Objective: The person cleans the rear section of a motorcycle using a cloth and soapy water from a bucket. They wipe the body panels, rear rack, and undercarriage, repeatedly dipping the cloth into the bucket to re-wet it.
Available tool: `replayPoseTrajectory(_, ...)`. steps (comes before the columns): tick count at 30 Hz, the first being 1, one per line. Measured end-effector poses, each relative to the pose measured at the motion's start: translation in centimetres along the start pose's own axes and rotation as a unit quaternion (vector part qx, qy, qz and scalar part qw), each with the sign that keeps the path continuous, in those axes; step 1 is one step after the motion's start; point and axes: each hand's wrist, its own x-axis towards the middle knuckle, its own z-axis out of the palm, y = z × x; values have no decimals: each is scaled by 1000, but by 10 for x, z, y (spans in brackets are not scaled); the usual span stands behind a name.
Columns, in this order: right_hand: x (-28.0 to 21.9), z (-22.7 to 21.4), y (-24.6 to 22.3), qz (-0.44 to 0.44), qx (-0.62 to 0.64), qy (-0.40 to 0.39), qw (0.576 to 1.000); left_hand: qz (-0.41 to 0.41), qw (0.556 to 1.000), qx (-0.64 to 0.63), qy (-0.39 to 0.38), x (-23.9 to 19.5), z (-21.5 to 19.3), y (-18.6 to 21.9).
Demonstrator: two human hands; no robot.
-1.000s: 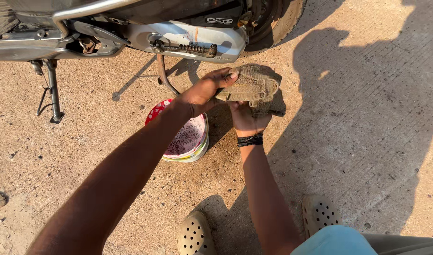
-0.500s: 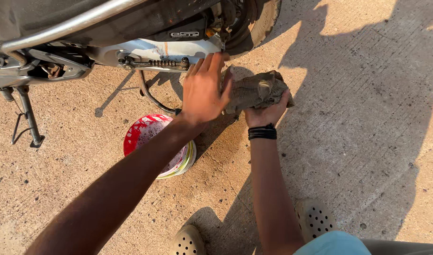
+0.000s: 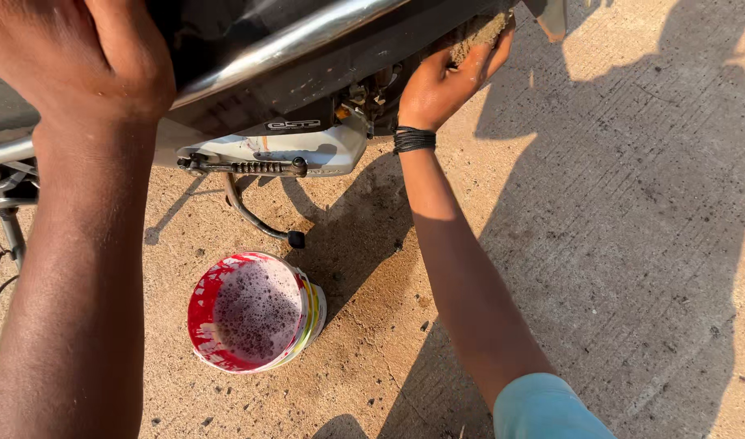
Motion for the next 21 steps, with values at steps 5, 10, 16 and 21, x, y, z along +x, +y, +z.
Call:
replayPoseTrajectory(5,-69,28,56,-141,-154,-154,966,9,1000,-9,-6,0,9,-11)
replayPoseTrajectory(10,-9,-22,116,-380,-265,-270,844,34,999,-7,23,-8,22,12)
replayPoseTrajectory(16,41,-69,76,355,81,-472,803,57,997,15,49,-19,11,35)
replayPoseTrajectory(21,96,-57,53,136,-60,-753,641,68,995,27,65,-14,8,55)
